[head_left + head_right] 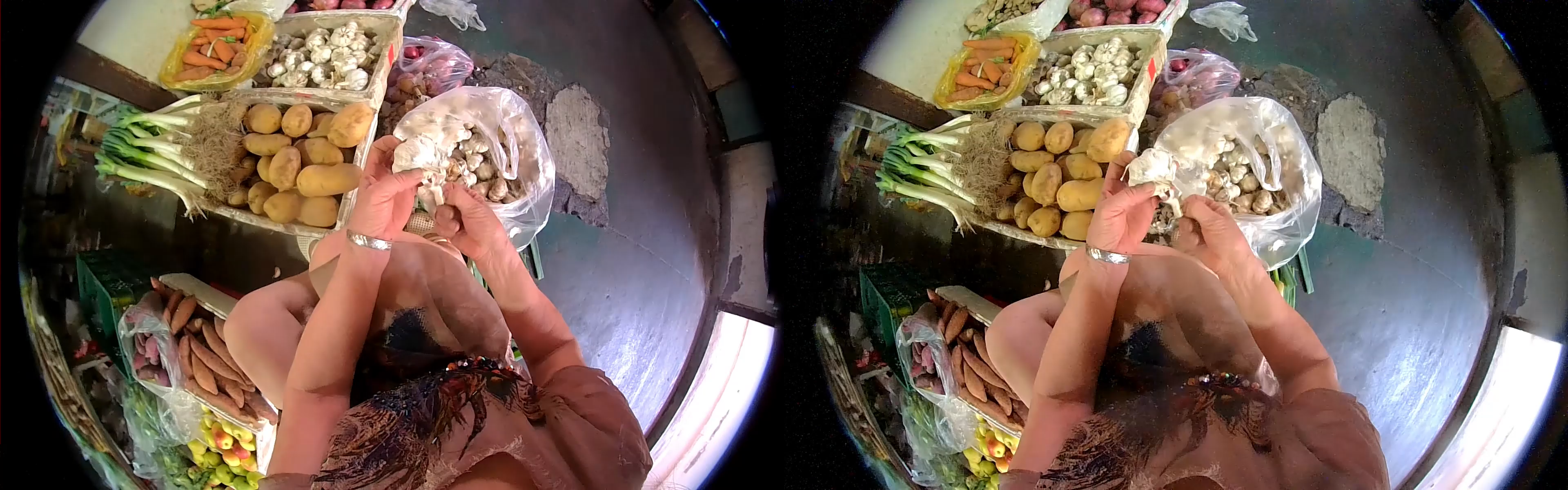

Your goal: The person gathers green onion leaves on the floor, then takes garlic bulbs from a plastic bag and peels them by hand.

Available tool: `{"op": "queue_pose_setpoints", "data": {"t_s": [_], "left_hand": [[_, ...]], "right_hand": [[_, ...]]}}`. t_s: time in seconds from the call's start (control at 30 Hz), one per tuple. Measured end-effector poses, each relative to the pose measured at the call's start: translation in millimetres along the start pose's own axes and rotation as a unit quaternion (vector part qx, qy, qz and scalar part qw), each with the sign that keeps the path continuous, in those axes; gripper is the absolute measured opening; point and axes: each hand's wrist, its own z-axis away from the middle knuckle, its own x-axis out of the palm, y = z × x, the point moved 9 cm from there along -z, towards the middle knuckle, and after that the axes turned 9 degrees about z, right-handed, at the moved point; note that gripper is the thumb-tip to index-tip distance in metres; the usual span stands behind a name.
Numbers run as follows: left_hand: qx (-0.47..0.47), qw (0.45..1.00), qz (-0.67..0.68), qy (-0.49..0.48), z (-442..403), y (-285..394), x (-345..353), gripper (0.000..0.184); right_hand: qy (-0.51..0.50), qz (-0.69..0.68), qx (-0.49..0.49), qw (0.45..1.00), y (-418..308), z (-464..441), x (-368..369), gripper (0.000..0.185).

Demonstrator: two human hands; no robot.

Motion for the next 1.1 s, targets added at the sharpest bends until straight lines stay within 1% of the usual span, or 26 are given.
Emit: {"op": "queue_pose_setpoints", "data": {"t_s": [0.03, 0.1, 0.13, 0.17, 0.2, 0.23, 0.27, 0.3, 0.33, 0.37, 0.4, 0.43, 0.47, 0.5, 0.57, 0.6, 0.7, 0.73, 0.77, 0.83, 0.87, 0.93, 1.1], "left_hand": [[0.000, 1.000, -0.001, 0.000, 0.4, 2.1, 3.0, 0.040], [-0.048, 0.998, -0.002, 0.040, 3.0, -2.0, 2.7, 0.034], [-0.048, 0.998, -0.002, 0.041, 3.0, -0.3, 4.1, 0.034], [-0.067, 0.997, -0.009, 0.037, 2.7, -1.3, 5.7, 0.034], [-0.085, 0.996, -0.016, 0.033, 2.7, -2.9, 6.7, 0.035], [-0.084, 0.996, -0.017, 0.033, 2.7, -3.1, 4.1, 0.035], [-0.101, 0.994, -0.007, 0.028, 2.9, -7.4, 0.1, 0.036], [-0.118, 0.993, 0.003, 0.024, 2.8, -10.3, 0.2, 0.038], [-0.123, 0.992, -0.016, 0.032, 2.7, -11.6, -2.8, 0.038], [-0.123, 0.992, -0.016, 0.033, 2.5, -13.2, -4.3, 0.038], [-0.112, 0.993, -0.031, 0.036, 2.1, -12.8, -5.0, 0.038], [-0.103, 0.993, -0.046, 0.040, 2.2, -12.5, -5.9, 0.037], [-0.100, 0.994, -0.035, 0.029, 1.1, -12.4, -3.7, 0.037], [-0.103, 0.994, -0.035, 0.029, 1.4, -13.5, -1.2, 0.037], [-0.095, 0.994, -0.047, 0.037, 1.1, -13.6, 2.8, 0.041], [-0.111, 0.992, -0.047, 0.038, 1.9, -16.1, 2.4, 0.045], [-0.093, 0.994, -0.057, 0.019, 3.7, -19.9, 7.2, 0.047], [-0.101, 0.993, -0.061, 0.023, 3.9, -20.1, 5.4, 0.046], [-0.102, 0.993, -0.062, 0.024, 4.5, -20.7, 4.3, 0.046], [-0.098, 0.993, -0.061, 0.006, 5.3, -21.3, 8.0, 0.046], [-0.100, 0.993, -0.061, 0.007, 6.3, -21.3, 8.3, 0.046], [-0.103, 0.993, -0.064, 0.003, 6.7, -21.2, 10.8, 0.047], [-0.093, 0.994, -0.058, 0.000, 4.9, -20.9, 13.8, 0.046]], "right_hand": [[0.000, 0.000, 0.000, 1.000, 3.3, 0.1, -3.4, 0.011], [0.001, 0.106, -0.065, 0.992, -2.1, 2.2, -8.3, 0.009], [0.028, 0.155, -0.080, 0.984, -4.4, 0.2, -18.2, 0.006], [0.028, 0.155, -0.080, 0.984, -5.1, -1.6, -22.5, 0.006], [0.031, 0.265, -0.098, 0.959, -10.1, -2.7, -23.1, 0.006], [0.034, 0.372, -0.115, 0.920, -14.0, -3.4, -22.9, 0.007], [0.033, 0.373, -0.116, 0.920, -13.9, -5.5, -27.4, 0.007], [0.038, 0.555, -0.190, 0.809, -24.9, -2.8, -17.9, 0.011], [0.042, 0.708, -0.255, 0.657, -29.0, 1.1, -5.1, 0.016], [0.042, 0.708, -0.254, 0.658, -29.1, -0.2, -6.6, 0.016], [0.055, 0.566, -0.224, 0.792, -36.3, -0.6, -10.6, 0.022], [0.067, 0.401, -0.184, 0.895, -38.5, -1.9, -17.2, 0.028], [0.025, 0.326, -0.169, 0.930, -43.7, -4.7, -15.2, 0.038], [0.027, 0.325, -0.170, 0.930, -49.8, 0.6, -6.6, 0.038], [0.021, 0.310, -0.215, 0.926, -67.6, 10.9, 17.4, 0.045], [0.027, 0.342, -0.214, 0.915, -66.7, 9.5, 18.4, 0.049], [0.025, 0.307, -0.212, 0.928, -58.3, 0.9, 30.5, 0.048], [0.036, 0.296, -0.231, 0.926, -61.7, 2.0, 32.4, 0.042], [0.036, 0.295, -0.229, 0.927, -59.9, 0.1, 32.5, 0.042], [0.031, 0.271, -0.265, 0.925, -62.0, -0.8, 33.0, 0.034], [0.032, 0.270, -0.264, 0.925, -61.5, -1.0, 33.0, 0.034], [0.043, 0.258, -0.265, 0.928, -63.8, -0.7, 32.1, 0.027], [0.093, 0.237, -0.297, 0.921, -66.2, -1.0, 24.6, 0.023]]}}
